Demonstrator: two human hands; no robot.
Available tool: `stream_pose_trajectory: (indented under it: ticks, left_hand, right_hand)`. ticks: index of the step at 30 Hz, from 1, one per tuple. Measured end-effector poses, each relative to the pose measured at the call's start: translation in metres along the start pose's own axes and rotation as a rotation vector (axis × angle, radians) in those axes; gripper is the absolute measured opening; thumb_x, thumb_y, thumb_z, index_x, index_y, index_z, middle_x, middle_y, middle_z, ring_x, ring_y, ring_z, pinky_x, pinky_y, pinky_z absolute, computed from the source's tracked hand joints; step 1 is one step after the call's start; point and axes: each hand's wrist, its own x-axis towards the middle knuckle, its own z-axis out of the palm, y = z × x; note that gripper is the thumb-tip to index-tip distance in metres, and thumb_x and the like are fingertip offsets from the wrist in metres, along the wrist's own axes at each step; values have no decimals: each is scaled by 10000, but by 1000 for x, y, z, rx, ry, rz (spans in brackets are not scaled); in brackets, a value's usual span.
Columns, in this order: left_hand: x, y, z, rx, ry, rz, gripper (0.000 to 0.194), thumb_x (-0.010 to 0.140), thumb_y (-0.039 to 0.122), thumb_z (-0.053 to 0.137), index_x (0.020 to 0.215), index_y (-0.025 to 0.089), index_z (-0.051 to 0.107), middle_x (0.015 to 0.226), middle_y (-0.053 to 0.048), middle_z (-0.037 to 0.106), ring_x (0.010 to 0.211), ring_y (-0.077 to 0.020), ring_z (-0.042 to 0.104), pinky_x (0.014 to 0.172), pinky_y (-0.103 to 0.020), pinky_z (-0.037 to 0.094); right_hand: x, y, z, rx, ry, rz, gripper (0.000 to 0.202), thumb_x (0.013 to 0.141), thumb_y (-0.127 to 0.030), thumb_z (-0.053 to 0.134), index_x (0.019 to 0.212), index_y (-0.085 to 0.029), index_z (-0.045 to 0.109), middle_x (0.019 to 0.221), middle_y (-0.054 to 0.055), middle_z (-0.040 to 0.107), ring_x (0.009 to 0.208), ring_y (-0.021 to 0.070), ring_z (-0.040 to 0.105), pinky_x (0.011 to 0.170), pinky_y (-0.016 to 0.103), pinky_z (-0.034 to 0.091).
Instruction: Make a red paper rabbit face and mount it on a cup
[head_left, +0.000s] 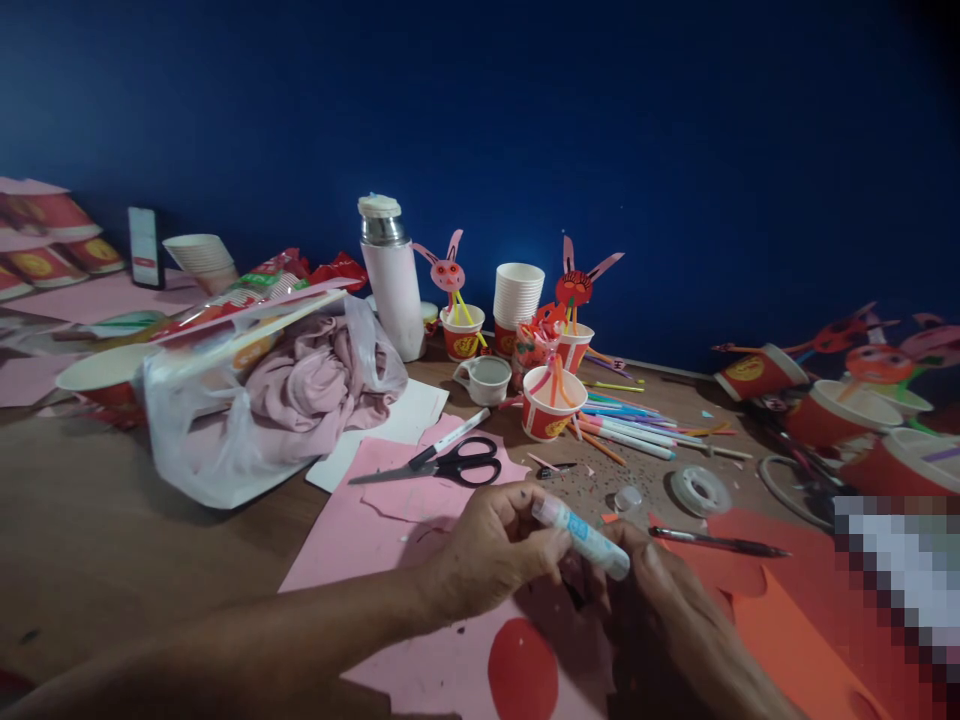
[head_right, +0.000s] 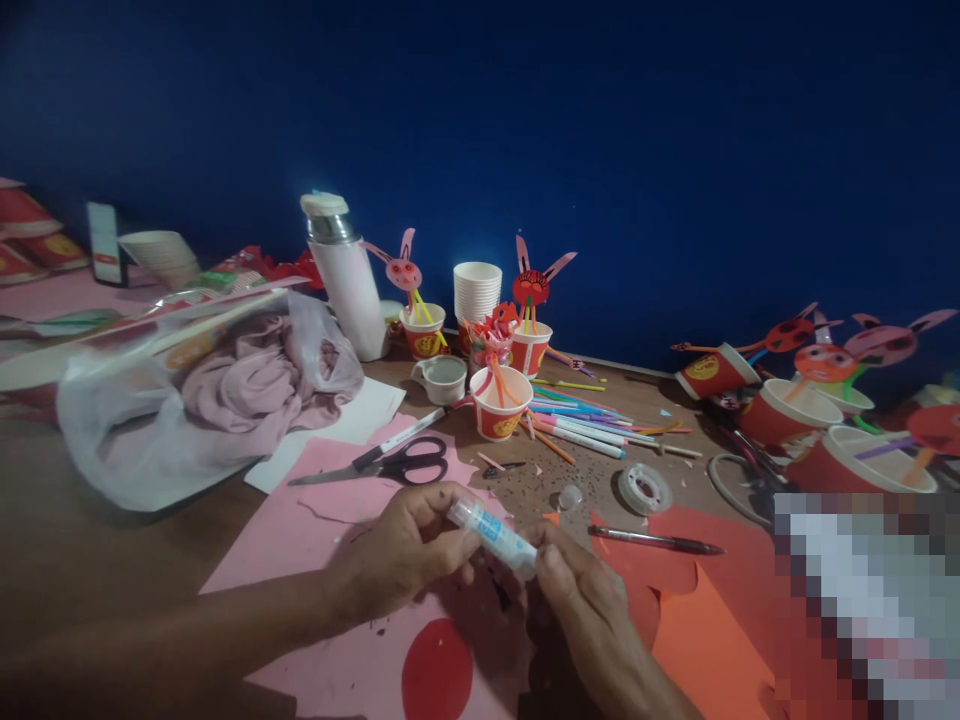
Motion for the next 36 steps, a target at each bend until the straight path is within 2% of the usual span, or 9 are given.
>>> stream_pose_trajectory:
  ticks: [4,8,10,14,17,24,29,31,36]
  left_hand:
    - [0,0,-2,20,10,-8,95,665,161,603,719,153,525,491,60,569,357,-32,421,346,-131,287]
    - [0,1,-1,69,33,-27,114,645,168,633,678,153,525,494,59,562,379,-37,444,364,-129,310]
    - [0,1,-1,64,35,-34,125,641,176,639,673,155,520,484,61,556,375,-40,446,360,-129,310]
    - [2,0,-2,48,45,-30,131,649,187,629,706,154,516,473,62,558,340,-35,419,334,-127,296]
    - [2,-1,-2,49,28,-28,107,657,185,601,716,150,519,477,58,566,331,-29,408,311,-121,277]
    - [2,-5,-1,38,-25,-23,103,658,198,597,731,150,543,503,62,564,368,-29,431,328,-113,304]
    - [3,-7,-2,55,53,-1,176,640,245,657,733,150,541,516,49,568,385,-46,469,346,-126,314]
    - [3,-7,-2,67,52,-5,182,634,247,673,724,150,549,511,47,562,396,-52,477,358,-130,323]
    - [4,-10,-1,77,11,-35,153,640,236,664,700,149,553,507,47,558,424,-63,493,385,-139,349]
  right_hand:
    - [0,4,0,-122,94,-127,425,718,-608,589,658,-190,540,606,-10,526,510,105,462,449,209,372]
    - [2,7,3,53,0,84,562,714,-720,480,537,-188,437,450,-65,326,383,64,300,392,205,281]
    - [2,7,3,82,-5,133,573,701,-736,478,540,-188,438,440,-68,316,369,59,283,381,205,264]
    - [-1,6,1,-96,98,-95,464,708,-650,568,641,-193,518,547,-18,490,475,103,439,426,210,332]
    - [-1,5,0,-164,118,-176,444,759,-620,535,656,-189,528,552,-18,510,498,104,466,463,209,353]
    - [5,12,0,171,-24,198,549,744,-710,440,630,-177,505,436,-81,328,353,53,255,362,191,247]
    - [4,12,-6,-185,77,-166,507,770,-675,450,654,-186,517,578,-9,518,503,114,475,459,220,371]
    - [3,11,-5,-203,73,-199,475,776,-644,481,666,-184,516,585,-15,511,510,108,474,470,215,374]
    - [4,10,-1,87,-37,125,572,772,-718,385,587,-183,467,429,-85,294,349,54,252,364,194,253]
